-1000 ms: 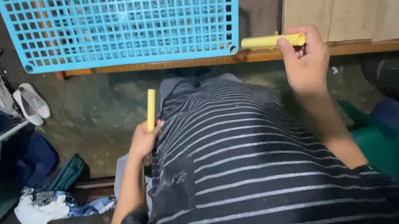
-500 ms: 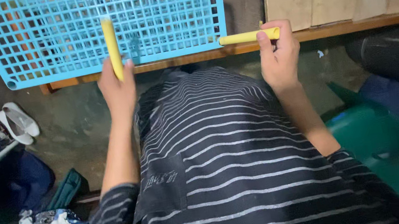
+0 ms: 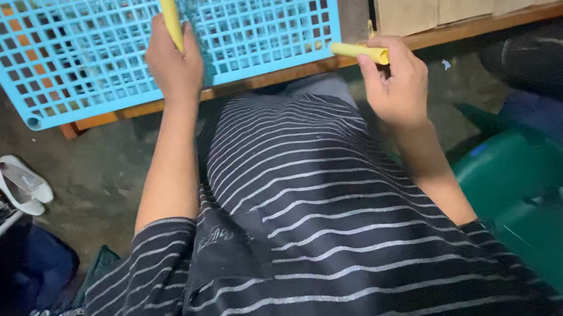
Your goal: The person assembles a small plastic stool by inserting yellow plastic rods into a blue grid panel. They repeatedly insert and remove the rods, adjusting the fit and orientation of the components on a wooden platform.
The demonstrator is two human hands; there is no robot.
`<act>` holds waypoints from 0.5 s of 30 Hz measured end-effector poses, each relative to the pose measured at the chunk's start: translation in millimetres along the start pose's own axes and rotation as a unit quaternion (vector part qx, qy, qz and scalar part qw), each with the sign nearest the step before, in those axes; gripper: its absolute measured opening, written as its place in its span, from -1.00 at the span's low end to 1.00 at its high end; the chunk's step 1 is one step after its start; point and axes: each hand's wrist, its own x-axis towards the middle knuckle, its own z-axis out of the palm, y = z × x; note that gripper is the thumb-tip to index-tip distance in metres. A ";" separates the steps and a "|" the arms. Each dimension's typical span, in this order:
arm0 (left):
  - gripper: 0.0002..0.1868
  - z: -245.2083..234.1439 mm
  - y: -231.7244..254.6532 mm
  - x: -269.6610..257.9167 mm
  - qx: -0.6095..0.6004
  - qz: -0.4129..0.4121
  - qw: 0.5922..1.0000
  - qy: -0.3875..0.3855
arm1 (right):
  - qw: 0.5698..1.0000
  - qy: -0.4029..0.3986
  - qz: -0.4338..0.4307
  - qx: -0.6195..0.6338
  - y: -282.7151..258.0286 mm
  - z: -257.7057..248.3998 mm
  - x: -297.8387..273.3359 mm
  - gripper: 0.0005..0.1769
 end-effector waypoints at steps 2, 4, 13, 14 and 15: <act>-0.83 0.0 1.5 -0.3 0.000 0.007 1.000 0.005 | 0.997 0.005 -0.054 -0.054 -4.5 0.5 -1.3 -0.72; -0.83 2.6 2.1 1.8 -0.003 0.011 1.000 0.009 | 0.993 0.006 -0.079 -0.085 -7.2 -2.5 -0.8 -0.58; -0.82 1.7 2.3 -0.9 -0.010 0.010 1.000 0.006 | 0.998 0.062 0.004 0.026 10.3 -10.1 -9.1 -0.21; -0.80 1.3 4.3 -0.7 -0.013 -0.007 1.000 0.001 | 0.997 0.073 -0.008 0.038 11.6 -7.7 -10.8 -0.21; -0.77 -0.6 6.5 -2.7 -0.014 -0.026 1.000 -0.007 | 0.995 0.082 -0.017 0.051 11.1 -5.6 -15.0 -0.20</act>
